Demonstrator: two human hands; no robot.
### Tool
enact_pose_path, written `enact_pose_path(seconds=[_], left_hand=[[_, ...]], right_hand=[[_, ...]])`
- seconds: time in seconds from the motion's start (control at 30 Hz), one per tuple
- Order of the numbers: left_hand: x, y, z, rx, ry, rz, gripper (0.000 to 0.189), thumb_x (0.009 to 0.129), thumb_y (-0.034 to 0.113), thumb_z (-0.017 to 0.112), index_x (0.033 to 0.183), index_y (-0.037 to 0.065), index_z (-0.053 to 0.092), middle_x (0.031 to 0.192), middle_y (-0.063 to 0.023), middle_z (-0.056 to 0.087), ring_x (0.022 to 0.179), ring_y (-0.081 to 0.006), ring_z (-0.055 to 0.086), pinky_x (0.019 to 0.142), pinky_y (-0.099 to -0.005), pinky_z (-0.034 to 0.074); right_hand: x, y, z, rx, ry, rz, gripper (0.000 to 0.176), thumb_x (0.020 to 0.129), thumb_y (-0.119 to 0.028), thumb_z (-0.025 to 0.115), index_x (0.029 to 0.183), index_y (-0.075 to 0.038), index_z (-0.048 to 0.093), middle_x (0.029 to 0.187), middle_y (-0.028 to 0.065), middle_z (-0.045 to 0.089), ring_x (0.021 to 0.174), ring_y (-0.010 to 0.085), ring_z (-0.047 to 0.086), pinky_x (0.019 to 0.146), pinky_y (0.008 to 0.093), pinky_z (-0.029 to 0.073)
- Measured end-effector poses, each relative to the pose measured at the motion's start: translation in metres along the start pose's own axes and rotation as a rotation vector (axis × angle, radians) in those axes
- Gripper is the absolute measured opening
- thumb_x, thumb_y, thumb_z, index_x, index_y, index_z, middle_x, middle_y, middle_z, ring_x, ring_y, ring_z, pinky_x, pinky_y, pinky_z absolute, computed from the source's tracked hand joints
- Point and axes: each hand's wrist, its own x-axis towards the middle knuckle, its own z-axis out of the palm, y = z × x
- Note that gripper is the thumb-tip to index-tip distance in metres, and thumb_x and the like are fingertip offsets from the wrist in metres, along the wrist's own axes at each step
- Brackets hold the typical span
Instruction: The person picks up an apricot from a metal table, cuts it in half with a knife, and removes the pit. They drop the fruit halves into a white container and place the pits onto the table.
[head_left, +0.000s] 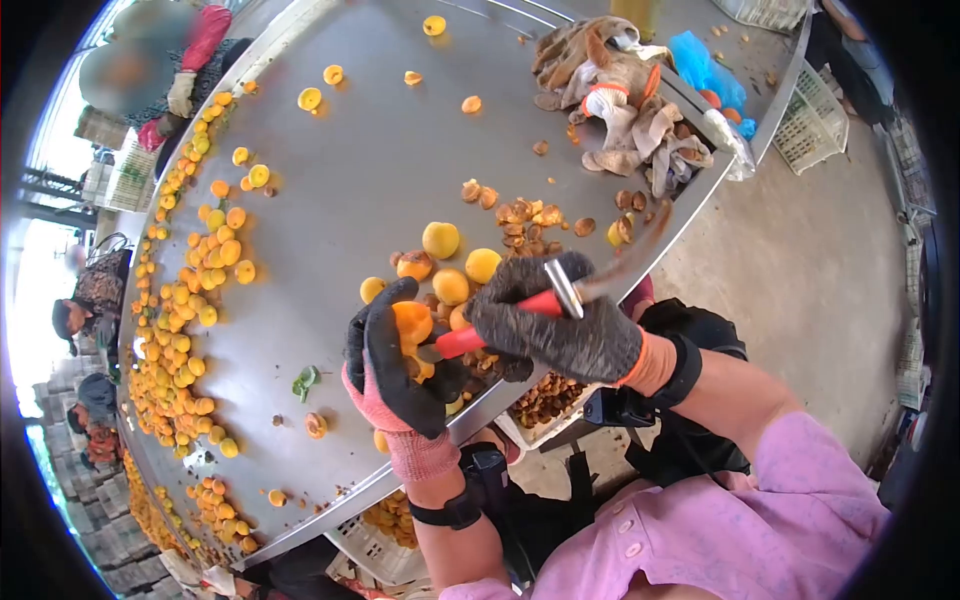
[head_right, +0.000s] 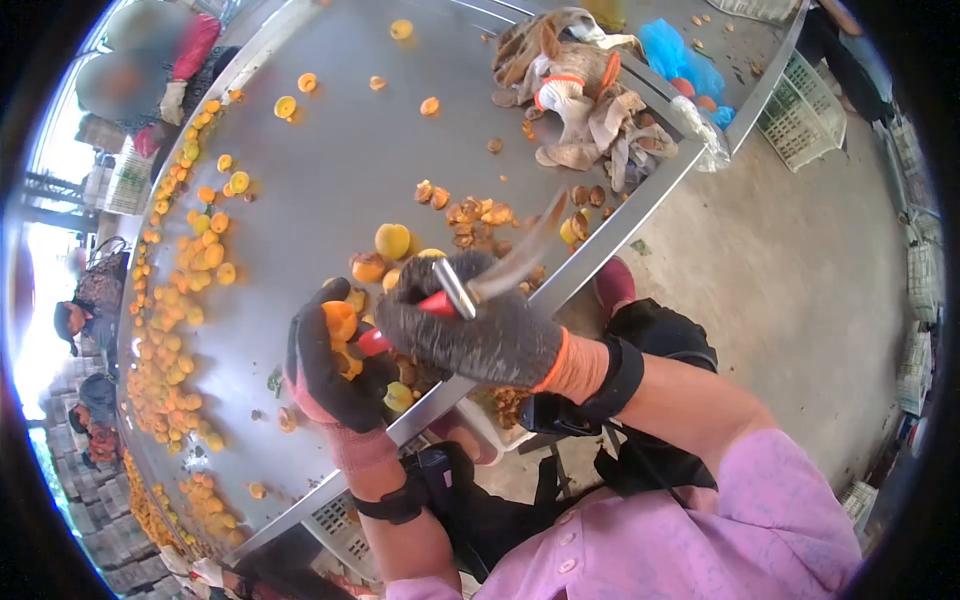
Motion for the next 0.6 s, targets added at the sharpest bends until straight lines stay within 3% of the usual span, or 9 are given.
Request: enact_pose_path(seconds=[0.07,0.1,0.2,0.23,0.33,0.4,0.47,0.53,0.6], left_hand=[[-0.006,-0.003,0.001,0.071,-0.040,-0.028,0.028,0.076,0.013,0.059,0.103,0.005,0.059,0.094,-0.0099,0.059,0.079,-0.0229,0.062,0.070,-0.0310,0.049],[-0.012,-0.005,0.005,-0.230,-0.036,-0.337,0.032,0.074,0.015,0.062,0.105,0.008,0.059,0.093,-0.0089,0.058,0.078,-0.0227,0.061,0.072,-0.0304,0.049],[-0.015,-0.013,0.006,0.059,-0.048,-0.063,0.030,0.075,0.011,0.059,0.105,0.008,0.059,0.094,-0.0092,0.059,0.079,-0.0227,0.061,0.074,-0.0303,0.048],[-0.016,-0.011,0.002,0.018,-0.073,-0.093,0.028,0.077,0.007,0.055,0.104,0.007,0.059,0.094,-0.0097,0.059,0.081,-0.0234,0.061,0.074,-0.0308,0.048],[-0.014,-0.013,-0.002,-0.101,-0.058,-0.110,0.032,0.066,0.006,0.062,0.098,0.002,0.060,0.092,-0.0102,0.062,0.082,-0.0217,0.061,0.072,-0.0306,0.049],[-0.014,-0.015,-0.002,-0.046,-0.087,-0.124,0.035,0.064,0.006,0.064,0.098,0.001,0.060,0.092,-0.0095,0.062,0.082,-0.0205,0.061,0.073,-0.0299,0.049],[-0.016,-0.022,0.004,-0.545,-0.016,-0.449,0.035,0.062,0.004,0.066,0.096,0.000,0.059,0.089,-0.0097,0.063,0.081,-0.0202,0.061,0.073,-0.0297,0.049],[-0.015,-0.018,0.000,-0.331,-0.060,-0.271,0.029,0.068,0.006,0.059,0.096,0.002,0.060,0.087,-0.0105,0.062,0.078,-0.0216,0.061,0.071,-0.0296,0.048],[-0.017,-0.021,-0.001,-0.128,-0.111,-0.095,0.025,0.073,0.007,0.053,0.097,0.004,0.061,0.084,-0.0114,0.061,0.075,-0.0230,0.061,0.069,-0.0295,0.048]], right_hand=[[0.001,0.006,0.004,-0.352,-0.188,-0.409,0.017,0.080,-0.011,0.062,0.094,-0.002,0.057,0.087,0.0035,0.059,0.080,0.0105,0.056,0.069,0.0242,0.047],[0.006,0.019,-0.002,-0.682,-0.235,-0.665,0.016,0.078,-0.009,0.061,0.092,-0.003,0.056,0.090,0.0053,0.058,0.084,0.0131,0.056,0.073,0.0250,0.047],[0.015,0.031,0.014,-0.485,-0.165,-0.736,0.005,0.080,-0.004,0.061,0.082,-0.001,0.056,0.077,0.0040,0.060,0.071,0.0132,0.059,0.063,0.0256,0.049],[0.010,0.017,0.005,-0.325,-0.216,-0.424,0.010,0.082,-0.011,0.062,0.083,-0.002,0.058,0.078,0.0035,0.060,0.075,0.0119,0.059,0.068,0.0250,0.050],[0.020,0.013,0.001,-0.195,-0.041,-0.044,0.018,0.082,-0.017,0.064,0.089,-0.002,0.060,0.080,0.0028,0.061,0.077,0.0100,0.058,0.070,0.0236,0.049],[0.023,0.025,-0.002,-0.268,0.022,-0.143,0.021,0.080,-0.018,0.066,0.092,-0.001,0.061,0.081,0.0022,0.061,0.077,0.0085,0.058,0.071,0.0224,0.048],[0.030,0.032,-0.006,-0.179,0.013,-0.118,0.020,0.080,-0.017,0.066,0.091,-0.001,0.061,0.081,0.0015,0.061,0.077,0.0083,0.057,0.071,0.0220,0.048],[0.027,0.034,0.000,-0.338,0.012,-0.230,0.018,0.081,-0.016,0.065,0.088,-0.001,0.061,0.080,0.0022,0.061,0.077,0.0091,0.058,0.069,0.0234,0.048],[0.018,0.034,0.010,-0.629,-0.173,-0.730,0.020,0.081,-0.018,0.064,0.089,-0.001,0.059,0.080,0.0046,0.060,0.075,0.0116,0.058,0.064,0.0250,0.048]])
